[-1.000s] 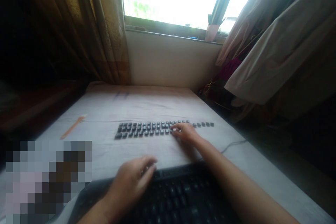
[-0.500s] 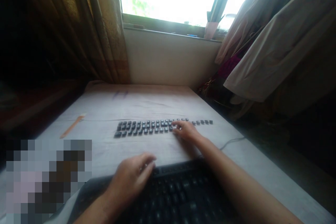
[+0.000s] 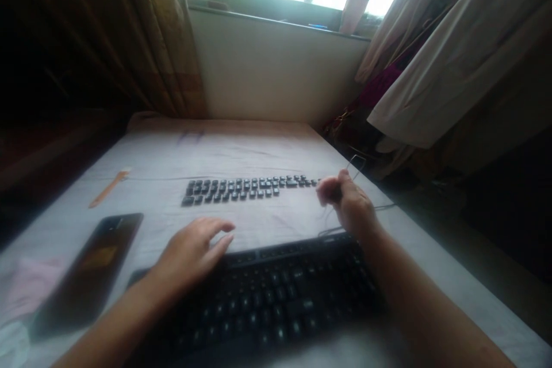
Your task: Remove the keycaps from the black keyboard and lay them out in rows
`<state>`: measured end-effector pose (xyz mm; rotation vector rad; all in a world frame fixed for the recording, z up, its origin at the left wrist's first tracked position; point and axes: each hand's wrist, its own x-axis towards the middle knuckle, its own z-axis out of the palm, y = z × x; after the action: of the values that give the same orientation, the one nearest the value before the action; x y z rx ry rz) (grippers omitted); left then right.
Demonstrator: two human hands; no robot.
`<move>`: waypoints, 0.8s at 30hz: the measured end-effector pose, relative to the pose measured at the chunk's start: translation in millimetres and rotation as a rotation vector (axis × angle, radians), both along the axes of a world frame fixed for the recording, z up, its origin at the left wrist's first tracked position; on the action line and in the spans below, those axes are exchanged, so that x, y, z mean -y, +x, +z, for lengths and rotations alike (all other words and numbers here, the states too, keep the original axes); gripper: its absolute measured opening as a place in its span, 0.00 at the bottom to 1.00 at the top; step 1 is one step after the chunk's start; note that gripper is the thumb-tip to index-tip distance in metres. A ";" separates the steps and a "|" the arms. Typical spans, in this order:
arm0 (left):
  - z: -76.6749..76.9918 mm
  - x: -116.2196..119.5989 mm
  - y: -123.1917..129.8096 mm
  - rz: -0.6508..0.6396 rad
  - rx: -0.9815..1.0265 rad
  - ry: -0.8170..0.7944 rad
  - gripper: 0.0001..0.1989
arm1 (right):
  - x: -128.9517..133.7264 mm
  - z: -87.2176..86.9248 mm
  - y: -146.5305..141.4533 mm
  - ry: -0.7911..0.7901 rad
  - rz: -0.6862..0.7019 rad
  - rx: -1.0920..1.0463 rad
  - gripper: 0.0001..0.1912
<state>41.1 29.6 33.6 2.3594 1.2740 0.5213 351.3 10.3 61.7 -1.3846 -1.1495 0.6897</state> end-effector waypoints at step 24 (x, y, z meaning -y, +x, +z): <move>-5.2 -5.5 6.0 -0.180 0.017 -0.435 0.15 | 48.4 -10.7 -46.5 -0.332 0.618 0.082 0.06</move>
<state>47.1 35.1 28.4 2.0674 1.0301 0.1821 304.8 -38.1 51.0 -1.3334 -1.6031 1.3188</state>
